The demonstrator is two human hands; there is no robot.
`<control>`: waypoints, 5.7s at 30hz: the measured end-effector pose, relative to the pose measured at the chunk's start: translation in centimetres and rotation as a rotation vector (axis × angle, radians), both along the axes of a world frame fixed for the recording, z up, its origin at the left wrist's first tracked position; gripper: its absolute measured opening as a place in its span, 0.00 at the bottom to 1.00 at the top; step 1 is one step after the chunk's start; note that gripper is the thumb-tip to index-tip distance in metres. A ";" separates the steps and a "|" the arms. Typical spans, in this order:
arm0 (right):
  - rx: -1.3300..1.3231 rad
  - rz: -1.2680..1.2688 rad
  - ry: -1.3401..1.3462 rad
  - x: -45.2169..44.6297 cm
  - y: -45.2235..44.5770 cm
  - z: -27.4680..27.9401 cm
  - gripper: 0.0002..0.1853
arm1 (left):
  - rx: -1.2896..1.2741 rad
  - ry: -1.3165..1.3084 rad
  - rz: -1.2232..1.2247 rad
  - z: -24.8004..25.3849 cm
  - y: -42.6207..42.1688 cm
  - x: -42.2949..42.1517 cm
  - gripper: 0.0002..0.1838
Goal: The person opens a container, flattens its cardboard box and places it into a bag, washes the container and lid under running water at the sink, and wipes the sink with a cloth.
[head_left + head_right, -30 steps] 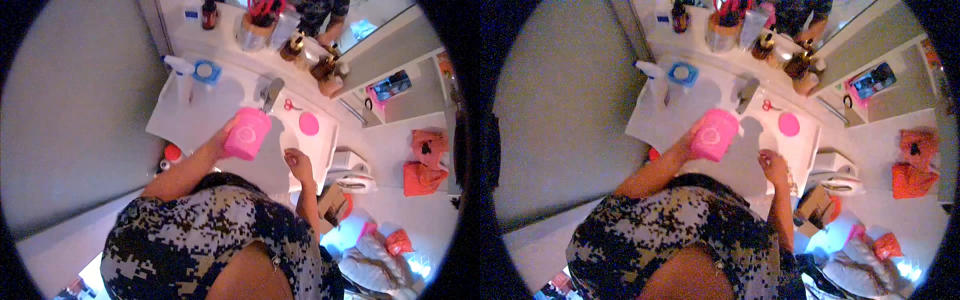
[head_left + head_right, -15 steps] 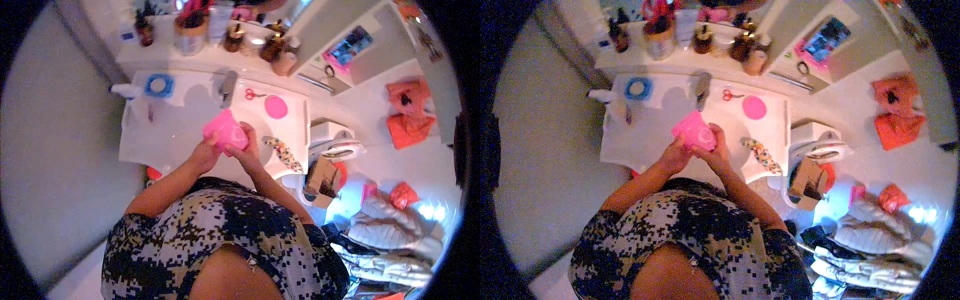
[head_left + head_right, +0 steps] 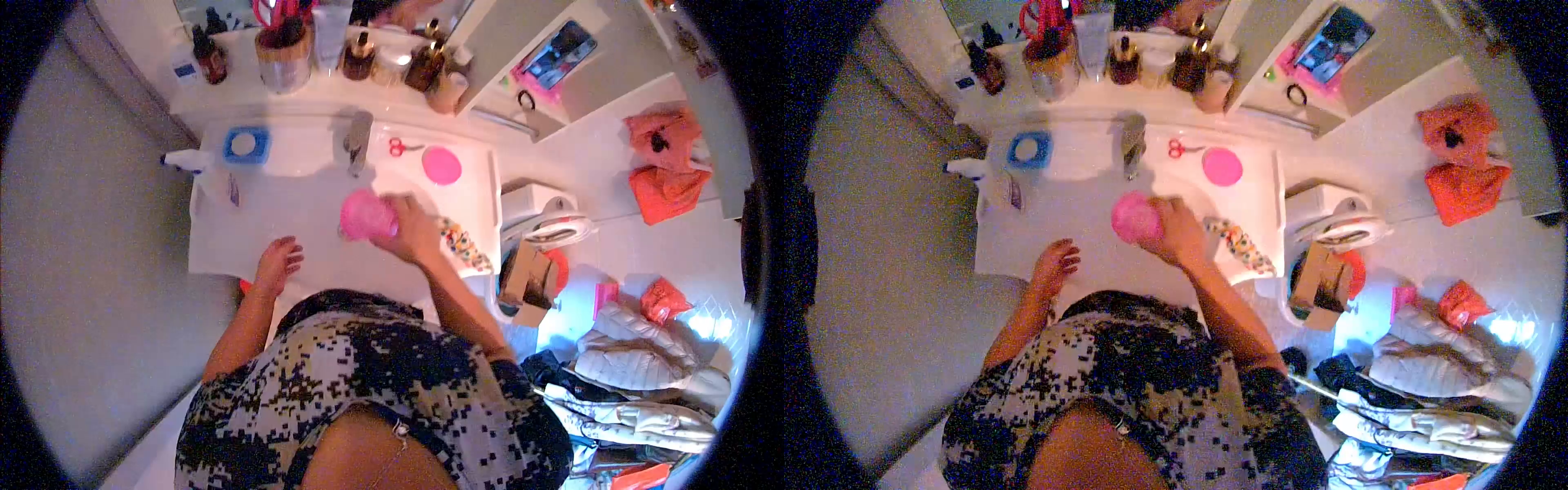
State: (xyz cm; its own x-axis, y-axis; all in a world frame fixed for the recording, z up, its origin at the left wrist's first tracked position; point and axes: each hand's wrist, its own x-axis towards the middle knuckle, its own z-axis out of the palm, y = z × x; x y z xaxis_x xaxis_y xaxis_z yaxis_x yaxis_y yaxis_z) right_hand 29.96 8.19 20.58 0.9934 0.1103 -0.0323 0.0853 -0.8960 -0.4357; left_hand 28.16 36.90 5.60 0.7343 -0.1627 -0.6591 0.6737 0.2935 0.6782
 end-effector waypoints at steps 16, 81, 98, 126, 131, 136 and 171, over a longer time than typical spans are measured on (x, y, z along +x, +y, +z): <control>0.857 0.324 0.268 0.5 0.2 6.5 0.34 | 0.314 -0.091 -0.274 1.0 -1.5 1.0 0.21; 1.127 -0.317 0.034 -2.3 -3.1 -7.7 0.32 | 0.473 -0.442 -0.677 2.6 -3.2 0.9 0.34; 1.054 0.172 0.022 -3.4 -1.1 -1.3 0.58 | 0.433 -1.121 -0.280 11.8 -10.7 1.0 0.56; 0.905 -0.258 0.330 -5.8 -8.1 -9.8 0.15 | 0.492 -0.624 -0.838 12.7 -4.2 5.1 0.46; 0.884 -0.226 0.268 -5.5 -8.1 -10.6 0.15 | 0.838 -0.652 -1.032 9.9 -4.7 6.4 0.47; 0.860 -0.206 0.259 -5.3 -7.2 -9.8 0.17 | 0.512 -0.683 -0.543 8.5 -5.7 5.1 0.51; -0.437 -0.334 -0.485 3.4 -16.7 -6.6 0.46 | 1.323 -0.857 -0.523 -3.7 -0.9 -3.9 0.27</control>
State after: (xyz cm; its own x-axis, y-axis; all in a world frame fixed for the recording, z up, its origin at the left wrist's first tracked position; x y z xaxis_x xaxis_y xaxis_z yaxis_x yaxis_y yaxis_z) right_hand 33.35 -8.49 13.94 0.8855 -0.1229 0.4481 -0.1298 -0.9914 -0.0154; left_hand 24.25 36.05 1.90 0.9825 -0.1859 0.0070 -0.1684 -0.8724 0.4589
